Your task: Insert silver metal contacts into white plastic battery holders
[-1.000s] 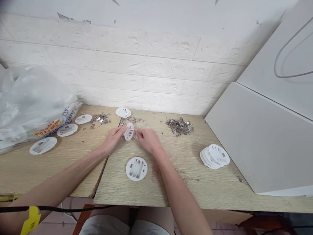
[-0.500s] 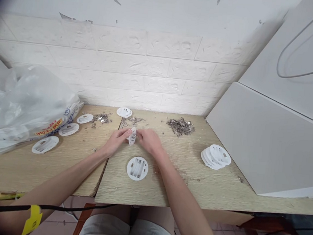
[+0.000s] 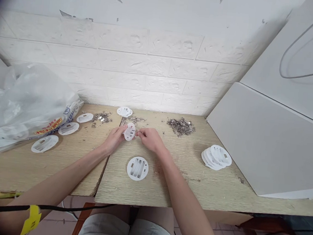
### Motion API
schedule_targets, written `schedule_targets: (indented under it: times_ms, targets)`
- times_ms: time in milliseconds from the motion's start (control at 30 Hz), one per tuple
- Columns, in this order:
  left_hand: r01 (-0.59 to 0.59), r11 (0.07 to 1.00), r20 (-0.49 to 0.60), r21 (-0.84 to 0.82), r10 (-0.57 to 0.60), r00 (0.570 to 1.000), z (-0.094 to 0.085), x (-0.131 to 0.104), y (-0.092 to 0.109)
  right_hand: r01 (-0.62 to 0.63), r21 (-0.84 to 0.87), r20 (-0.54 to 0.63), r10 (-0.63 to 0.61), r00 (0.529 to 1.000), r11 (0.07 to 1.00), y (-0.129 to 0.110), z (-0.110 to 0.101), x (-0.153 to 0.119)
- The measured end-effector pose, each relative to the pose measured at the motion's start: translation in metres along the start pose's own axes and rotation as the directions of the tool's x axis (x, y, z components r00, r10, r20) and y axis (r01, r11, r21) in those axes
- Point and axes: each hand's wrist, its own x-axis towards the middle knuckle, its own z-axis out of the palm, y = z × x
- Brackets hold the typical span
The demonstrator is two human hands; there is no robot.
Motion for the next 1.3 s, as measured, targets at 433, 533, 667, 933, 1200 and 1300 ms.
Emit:
schedule_targets:
  times_ms: [433, 533, 667, 933, 1200, 1300]
  targets:
    - [-0.071, 0.991, 0.070, 0.111, 0.063, 0.996, 0.000, -0.004, 0.001, 0.030, -0.092, 0.004, -0.030, 1.000, 0.995, 0.002, 0.001, 0.000]
    - [-0.107, 0.972, 0.084, 0.208, 0.091, 0.992, -0.001, -0.006, 0.001, 0.043, -0.133, 0.002, -0.043, 0.999, 0.990, 0.002, 0.002, 0.000]
    - [-0.171, 0.922, 0.112, 0.348, 0.140, 0.984, -0.001, -0.009, 0.005, 0.048, -0.147, 0.030, -0.044, 0.999, 0.988, 0.002, 0.002, 0.000]
    - [-0.219, 0.876, 0.156, 0.430, 0.167, 0.974, 0.001, -0.012, 0.011, 0.082, -0.092, 0.054, -0.078, 0.996, 0.992, 0.005, 0.002, 0.001]
    - [-0.124, 0.959, 0.073, 0.256, 0.109, 0.991, 0.000, -0.007, 0.005, 0.055, -0.021, 0.013, -0.055, 0.998, 0.998, 0.001, 0.007, 0.002]
    - [-0.066, 0.992, 0.042, 0.108, 0.062, 0.997, 0.000, -0.002, 0.000, 0.038, 0.011, -0.012, -0.038, 0.999, 0.999, 0.000, 0.009, 0.004]
